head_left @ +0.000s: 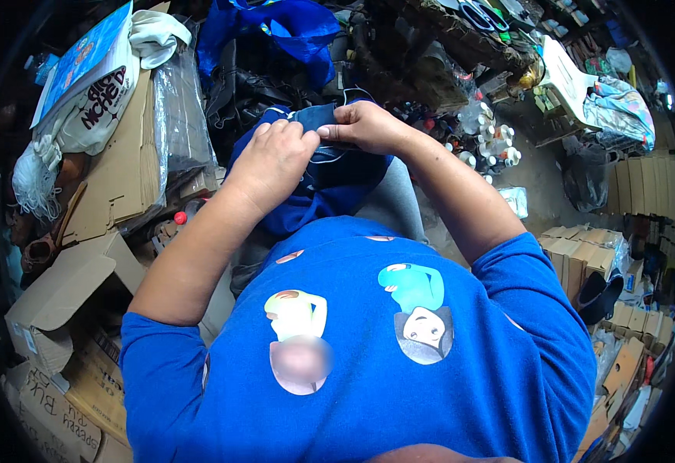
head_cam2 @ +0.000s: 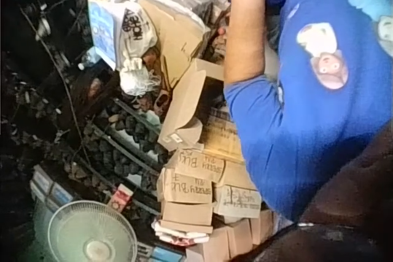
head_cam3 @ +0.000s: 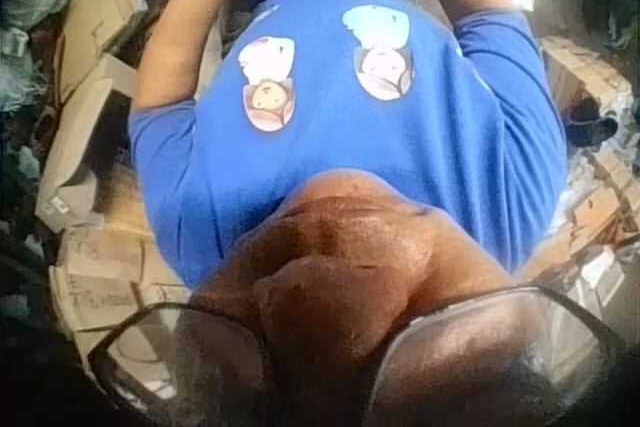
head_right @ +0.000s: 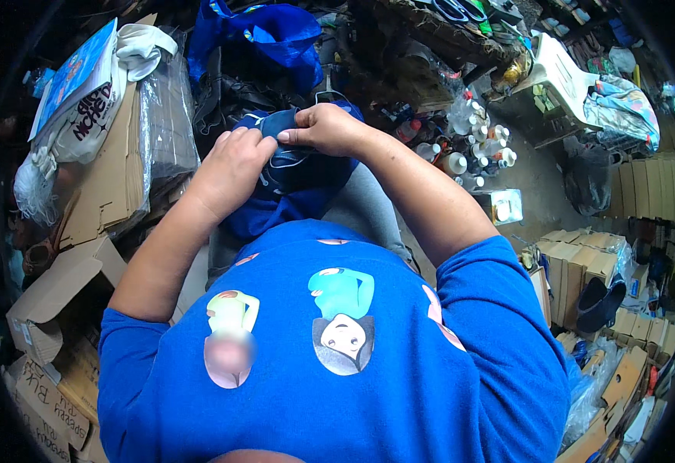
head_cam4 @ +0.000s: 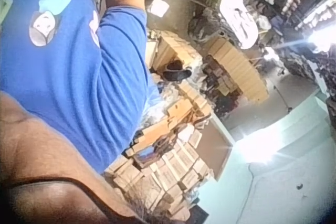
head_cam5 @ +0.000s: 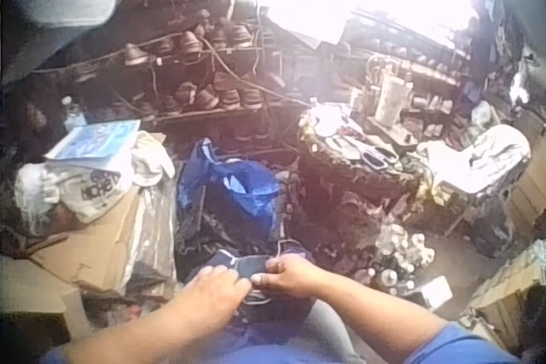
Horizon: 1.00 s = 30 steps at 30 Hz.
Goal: The recorder is sewing a shoe upper by hand using a needle and thread.
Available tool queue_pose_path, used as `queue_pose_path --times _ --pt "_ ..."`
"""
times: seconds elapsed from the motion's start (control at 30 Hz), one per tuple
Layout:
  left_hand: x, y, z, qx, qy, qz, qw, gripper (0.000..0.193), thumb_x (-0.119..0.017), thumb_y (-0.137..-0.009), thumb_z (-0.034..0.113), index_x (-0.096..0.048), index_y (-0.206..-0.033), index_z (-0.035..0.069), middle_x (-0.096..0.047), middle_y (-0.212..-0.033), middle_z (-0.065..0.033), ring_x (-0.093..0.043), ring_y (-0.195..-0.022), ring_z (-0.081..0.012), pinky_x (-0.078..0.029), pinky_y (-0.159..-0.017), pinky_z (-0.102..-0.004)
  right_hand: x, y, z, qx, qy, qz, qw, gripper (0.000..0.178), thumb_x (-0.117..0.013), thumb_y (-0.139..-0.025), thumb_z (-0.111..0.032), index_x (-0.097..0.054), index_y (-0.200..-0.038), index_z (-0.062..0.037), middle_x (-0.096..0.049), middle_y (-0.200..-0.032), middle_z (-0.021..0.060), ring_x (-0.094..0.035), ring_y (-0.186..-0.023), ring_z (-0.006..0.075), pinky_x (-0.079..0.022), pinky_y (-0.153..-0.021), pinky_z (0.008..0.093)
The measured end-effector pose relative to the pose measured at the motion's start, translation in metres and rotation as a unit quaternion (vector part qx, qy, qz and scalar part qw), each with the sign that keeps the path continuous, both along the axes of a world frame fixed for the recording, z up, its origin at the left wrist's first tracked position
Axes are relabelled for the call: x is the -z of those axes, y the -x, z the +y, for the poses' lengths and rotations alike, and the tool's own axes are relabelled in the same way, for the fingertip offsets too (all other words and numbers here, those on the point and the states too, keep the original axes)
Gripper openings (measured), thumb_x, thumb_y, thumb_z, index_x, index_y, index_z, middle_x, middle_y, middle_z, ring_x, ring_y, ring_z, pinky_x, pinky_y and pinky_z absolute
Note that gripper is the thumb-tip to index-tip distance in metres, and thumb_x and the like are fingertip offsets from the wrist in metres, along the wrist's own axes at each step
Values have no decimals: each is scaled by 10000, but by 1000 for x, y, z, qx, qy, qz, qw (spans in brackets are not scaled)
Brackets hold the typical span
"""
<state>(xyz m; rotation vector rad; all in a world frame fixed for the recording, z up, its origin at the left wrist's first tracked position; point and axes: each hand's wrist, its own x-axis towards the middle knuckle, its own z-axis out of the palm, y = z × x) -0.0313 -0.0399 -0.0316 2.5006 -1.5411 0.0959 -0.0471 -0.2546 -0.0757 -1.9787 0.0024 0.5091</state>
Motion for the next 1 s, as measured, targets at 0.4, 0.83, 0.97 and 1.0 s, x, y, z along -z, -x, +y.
queue_pose_path --times 0.4,0.83,0.97,1.0 --pt "-26 -19 62 -141 379 365 839 88 -489 -907 13 -573 -888 31 -648 -951 -153 -641 -923 -260 -504 -826 -370 5 1 -6 16 -114 35 993 367 -678 -868 -338 -671 -1057 -23 -687 -920 14 -588 -849 79 -462 -803 248" --pt "-82 -20 149 -261 543 279 748 143 -563 -943 156 -620 -1022 52 -613 -907 -58 -590 -797 -145 -462 -790 -285 12 4 -6 -27 74 -185 980 417 -632 -871 -392 -649 -849 24 -576 -819 126 -570 -819 225 -458 -766 347" --pt "-37 -20 99 -289 345 165 877 320 -639 -890 200 -581 -1149 23 -618 -1056 -76 -564 -1006 -165 -447 -903 -310 4 5 -33 47 7 -174 984 291 -596 -836 -268 -671 -1001 -40 -627 -1011 148 -584 -996 300 -464 -889 364" --pt "-24 -14 74 -234 413 397 786 345 -656 -878 215 -579 -1151 18 -616 -1064 -77 -566 -1001 -167 -447 -904 -313 2 3 -34 52 106 -166 979 314 -610 -795 -260 -667 -1042 -74 -607 -1058 149 -576 -1032 307 -458 -914 373"
